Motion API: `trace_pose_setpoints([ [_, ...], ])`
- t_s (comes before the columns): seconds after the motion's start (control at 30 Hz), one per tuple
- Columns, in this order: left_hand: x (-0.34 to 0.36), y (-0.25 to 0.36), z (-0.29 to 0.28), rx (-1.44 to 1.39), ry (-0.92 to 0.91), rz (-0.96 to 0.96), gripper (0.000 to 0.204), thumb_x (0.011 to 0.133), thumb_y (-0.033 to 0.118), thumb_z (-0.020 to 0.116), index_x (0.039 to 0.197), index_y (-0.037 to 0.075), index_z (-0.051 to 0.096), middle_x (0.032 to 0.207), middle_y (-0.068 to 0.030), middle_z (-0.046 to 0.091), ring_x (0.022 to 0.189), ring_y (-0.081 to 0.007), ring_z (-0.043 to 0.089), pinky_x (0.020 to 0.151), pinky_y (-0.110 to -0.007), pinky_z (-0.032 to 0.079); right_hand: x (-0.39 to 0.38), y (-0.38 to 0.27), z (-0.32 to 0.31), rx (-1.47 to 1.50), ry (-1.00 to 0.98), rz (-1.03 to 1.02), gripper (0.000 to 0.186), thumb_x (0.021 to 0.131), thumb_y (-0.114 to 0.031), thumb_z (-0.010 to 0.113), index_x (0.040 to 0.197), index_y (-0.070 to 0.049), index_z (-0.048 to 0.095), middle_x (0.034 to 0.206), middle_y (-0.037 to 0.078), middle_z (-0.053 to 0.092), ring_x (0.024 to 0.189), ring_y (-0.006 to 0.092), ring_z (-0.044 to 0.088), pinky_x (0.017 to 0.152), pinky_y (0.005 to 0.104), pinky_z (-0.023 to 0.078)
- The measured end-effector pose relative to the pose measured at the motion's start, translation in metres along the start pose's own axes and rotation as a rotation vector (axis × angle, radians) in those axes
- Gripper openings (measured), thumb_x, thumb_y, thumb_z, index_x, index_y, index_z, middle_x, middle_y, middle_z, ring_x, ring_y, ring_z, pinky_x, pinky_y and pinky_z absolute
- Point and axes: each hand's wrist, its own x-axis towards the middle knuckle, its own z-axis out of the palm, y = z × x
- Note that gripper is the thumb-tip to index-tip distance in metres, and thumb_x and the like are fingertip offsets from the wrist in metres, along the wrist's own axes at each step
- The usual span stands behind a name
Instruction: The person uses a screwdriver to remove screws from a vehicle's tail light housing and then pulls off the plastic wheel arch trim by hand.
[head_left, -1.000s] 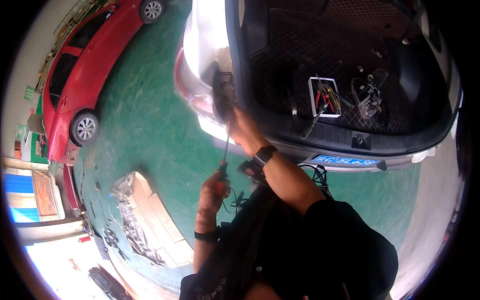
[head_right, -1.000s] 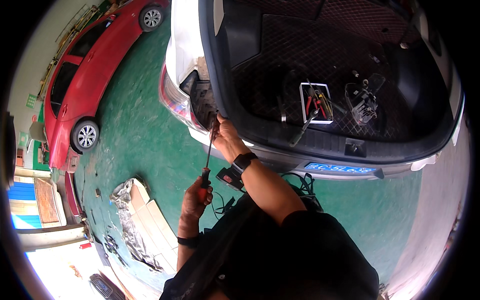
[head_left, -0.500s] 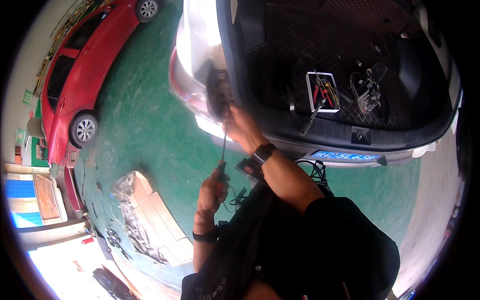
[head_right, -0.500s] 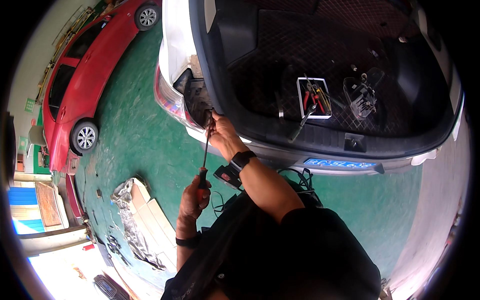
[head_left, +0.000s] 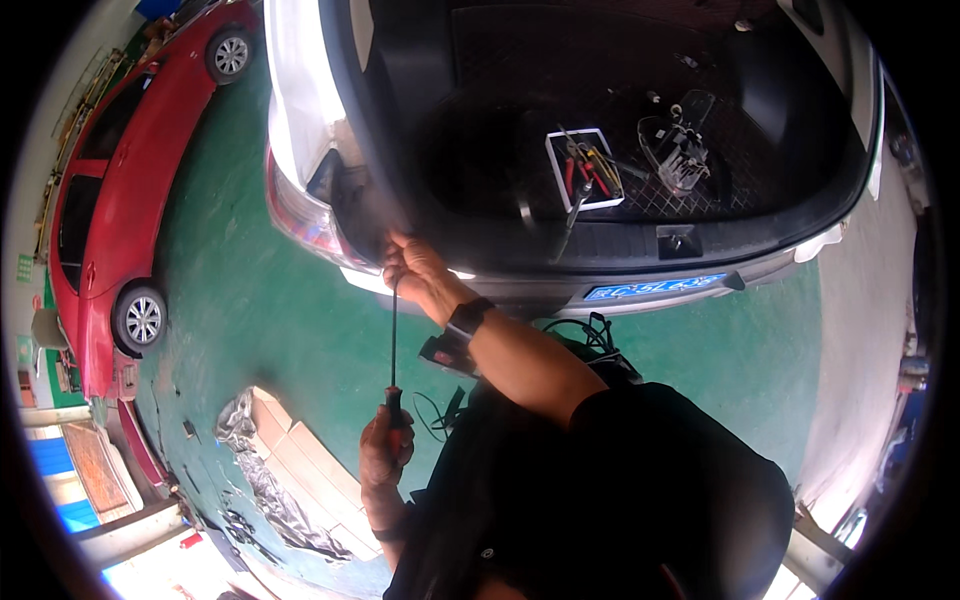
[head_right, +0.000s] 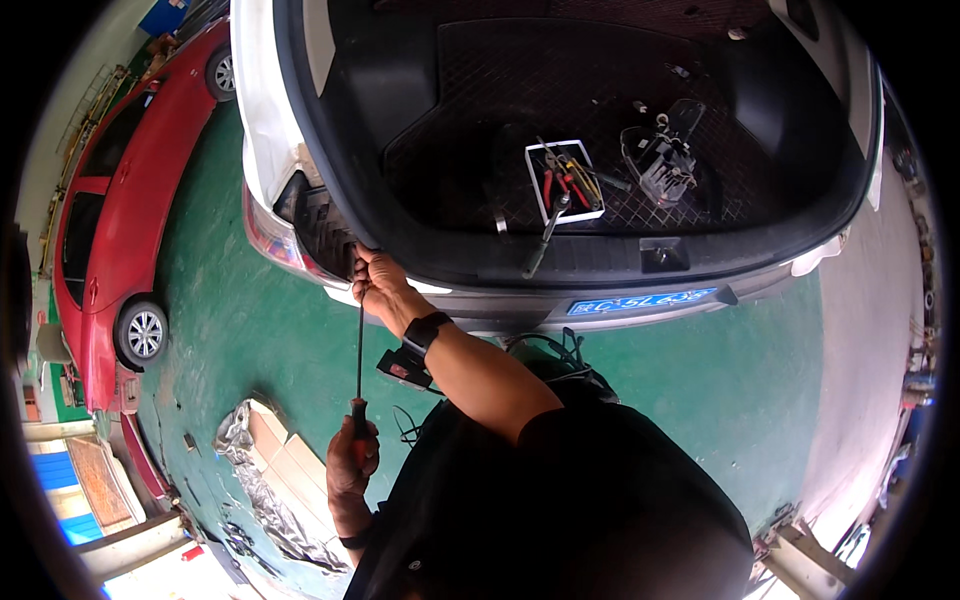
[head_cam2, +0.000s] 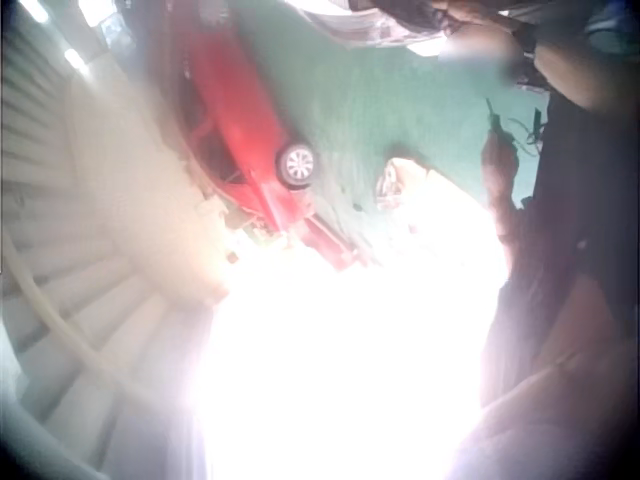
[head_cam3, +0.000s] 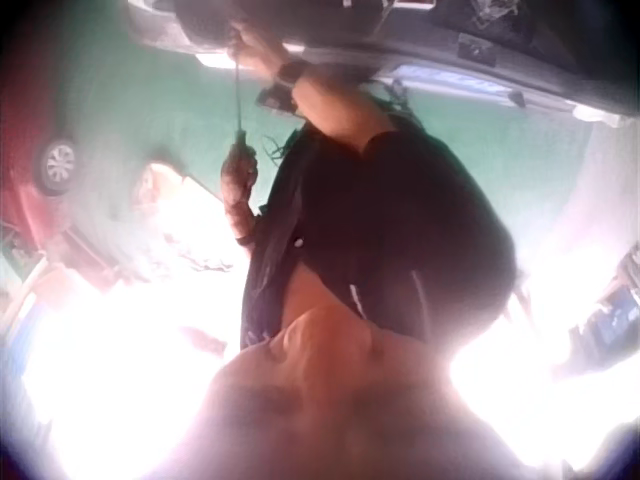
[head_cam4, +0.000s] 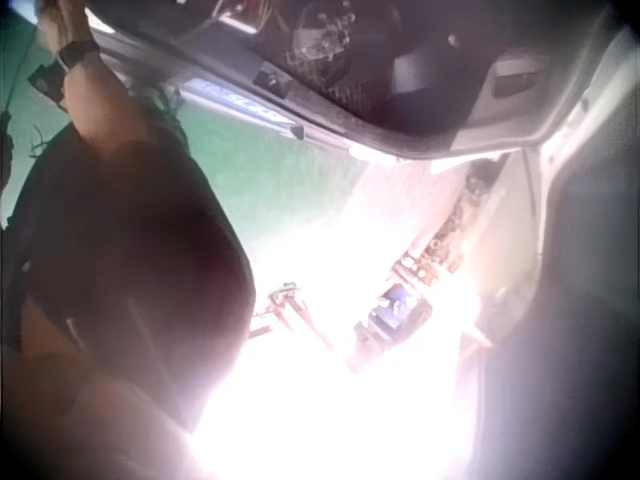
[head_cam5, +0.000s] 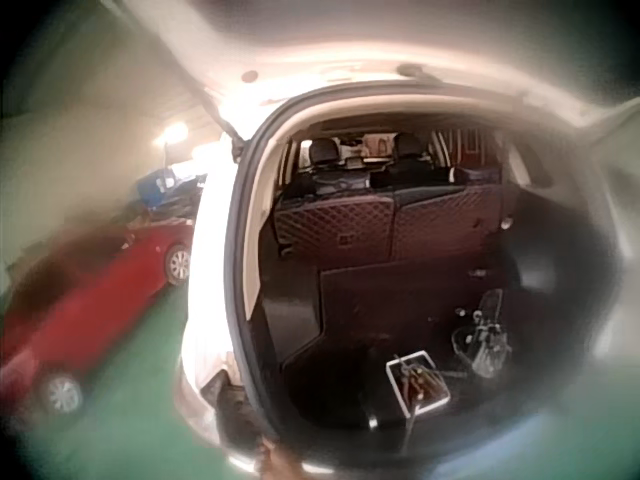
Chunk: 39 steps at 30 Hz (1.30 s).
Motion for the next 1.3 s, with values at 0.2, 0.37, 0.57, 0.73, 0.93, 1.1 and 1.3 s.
trace_pose_setpoints([
  [0.2,-0.01,-0.007,-0.009,-0.023,-0.014,-0.018,0.047,0.103,0.049,0.048,0.099,0.003,0.06,0.061,-0.0003,0.049,0.042,-0.0068,0.037,0.038,-0.021,0.026,0.004,-0.002,-0.002,0.015,-0.045,0.055,0.017,0.098,-0.027,0.067,0.088,-0.014,0.061,0.072,-0.005,0.051,0.059,0.0063,0.045,0.051,0.0215,0.035],
  [0.37,-0.013,-0.003,-0.005,-0.043,-0.021,0.009,0.047,0.104,0.049,0.047,0.098,0.004,0.06,0.061,0.0003,0.048,0.042,-0.0061,0.037,0.038,-0.02,0.026,0.0,-0.001,0.01,-0.011,-0.025,0.019,0.021,0.104,-0.029,0.054,0.093,-0.012,0.058,0.073,-0.006,0.05,0.056,0.0052,0.042,0.049,0.021,0.032],
  [0.57,-0.016,-0.007,-0.008,-0.034,0.009,0.011,0.047,0.104,0.049,0.047,0.098,0.004,0.06,0.061,0.0012,0.048,0.042,-0.0055,0.036,0.038,-0.02,0.026,0.012,0.0,0.008,0.039,-0.009,0.053,0.022,0.105,-0.029,0.053,0.09,-0.012,0.058,0.072,-0.007,0.049,0.055,0.0031,0.041,0.048,0.0189,0.03],
  [0.73,-0.016,-0.017,-0.02,-0.052,-0.004,-0.013,0.044,0.103,0.045,0.052,0.117,0.004,0.058,0.067,-0.0014,0.052,0.043,-0.006,0.039,0.036,-0.019,0.027,0.003,0.008,0.001,-0.086,-0.021,-0.027,0.02,0.101,-0.024,0.057,0.086,-0.013,0.06,0.069,-0.007,0.049,0.054,0.0015,0.041,0.047,0.0179,0.029],
  [0.93,-0.01,-0.014,-0.019,0.105,-0.035,-0.115,0.049,0.105,0.048,0.046,0.094,0.002,0.06,0.061,0.0027,0.046,0.043,-0.0059,0.036,0.04,-0.022,0.025,-0.035,-0.015,-0.021,-0.543,0.078,-0.103,0.016,0.09,-0.024,0.061,0.08,-0.012,0.058,0.071,-0.003,0.053,0.062,0.0084,0.049,0.055,0.0265,0.038],
  [1.1,0.011,-0.016,-0.011,0.14,-0.187,-0.171,0.047,0.104,0.047,0.047,0.093,0.002,0.06,0.062,0.003,0.046,0.045,-0.0057,0.037,0.04,-0.022,0.024,-0.062,-0.092,-0.078,-0.521,0.16,-0.264,0.023,0.089,-0.028,0.057,0.071,-0.015,0.052,0.067,-0.002,0.052,0.07,0.0158,0.055,0.065,0.0282,0.043],
  [1.3,0.042,-0.016,0.018,0.259,-0.332,-0.271,0.045,0.105,0.043,0.047,0.092,0.002,0.06,0.061,0.002,0.046,0.044,-0.0062,0.036,0.039,-0.022,0.024,-0.15,-0.212,-0.168,-0.31,0.305,-0.57,0.02,0.089,-0.029,0.057,0.088,-0.01,0.058,0.078,0.003,0.059,0.069,0.0197,0.063,0.063,0.0319,0.051],
])
